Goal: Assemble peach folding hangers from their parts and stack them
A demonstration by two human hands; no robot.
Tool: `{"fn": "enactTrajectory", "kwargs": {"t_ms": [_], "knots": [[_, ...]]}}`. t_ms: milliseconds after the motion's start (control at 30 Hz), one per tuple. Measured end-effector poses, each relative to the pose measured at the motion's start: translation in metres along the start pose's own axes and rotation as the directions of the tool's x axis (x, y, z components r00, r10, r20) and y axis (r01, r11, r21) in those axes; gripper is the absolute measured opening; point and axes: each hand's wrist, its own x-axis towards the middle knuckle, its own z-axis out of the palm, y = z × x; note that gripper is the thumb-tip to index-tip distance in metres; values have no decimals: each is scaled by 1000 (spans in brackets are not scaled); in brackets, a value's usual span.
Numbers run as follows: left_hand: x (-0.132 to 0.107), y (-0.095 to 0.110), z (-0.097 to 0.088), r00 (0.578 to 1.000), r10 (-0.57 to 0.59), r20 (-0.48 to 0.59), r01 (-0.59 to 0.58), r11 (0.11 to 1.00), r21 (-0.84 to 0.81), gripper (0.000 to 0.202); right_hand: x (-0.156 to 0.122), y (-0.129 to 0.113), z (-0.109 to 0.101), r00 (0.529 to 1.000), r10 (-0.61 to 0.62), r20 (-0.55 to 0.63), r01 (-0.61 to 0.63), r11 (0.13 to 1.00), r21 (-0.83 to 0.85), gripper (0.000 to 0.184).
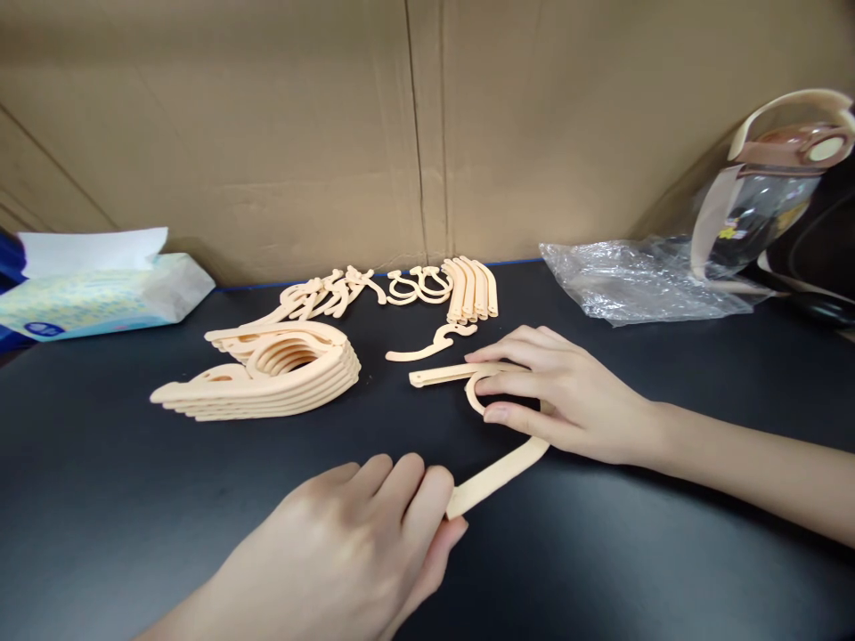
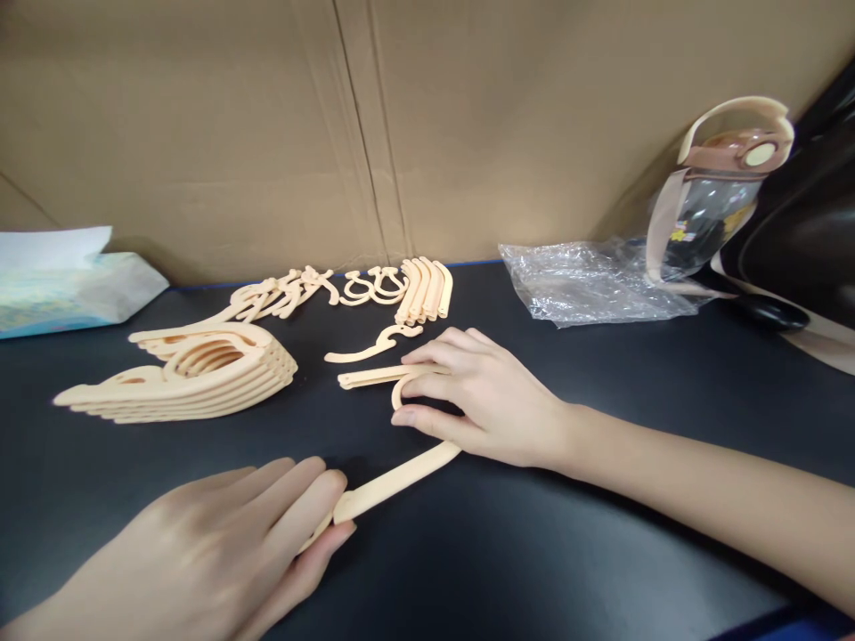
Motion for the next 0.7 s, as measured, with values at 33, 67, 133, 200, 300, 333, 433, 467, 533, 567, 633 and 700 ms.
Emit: {"fn": "enactTrajectory", "kwargs": {"t_ms": [33,67,133,200,300,333,433,467,533,567,633,700], "knots": [[0,0,0,1000,0,4,0,1000,4,42,0,0,0,1000,13,-15,-13,1000,-1,28],[0,0,0,1000,-4,3,4,1000,14,42,0,0,0,999,25,-33,-25,1000,-8,28],[1,0,1,1000,-18,2,18,999,31,40,0,1,0,996,46,-77,-48,998,-30,27],[1,0,2,999,-36,2,36,998,47,39,0,1,0,990,75,-116,-81,996,-45,28],[2,0,2,997,-72,-18,74,993,88,38,0,2,-1,978,141,-152,-149,988,-43,31],[2,1,2,996,-85,-30,88,990,107,38,1,2,-1,975,164,-153,-171,985,-37,31],[2,1,2,994,-98,-44,103,986,131,38,1,3,-1,967,211,-144,-217,976,-25,31],[2,1,2,995,-95,-41,100,986,130,38,1,3,-1,965,221,-144,-227,974,-26,31],[2,1,2,994,-94,-49,99,988,115,37,1,3,-1,960,240,-147,-248,968,-38,30],[2,1,3,995,-92,-49,96,990,98,36,1,3,0,957,249,-150,-258,965,-44,30],[2,0,3,996,-82,-39,84,995,45,34,2,4,0,953,265,-150,-275,960,-49,30],[1,-1,3,999,-45,-23,44,998,-38,30,2,4,0,949,278,-146,-287,957,-44,30]]}}
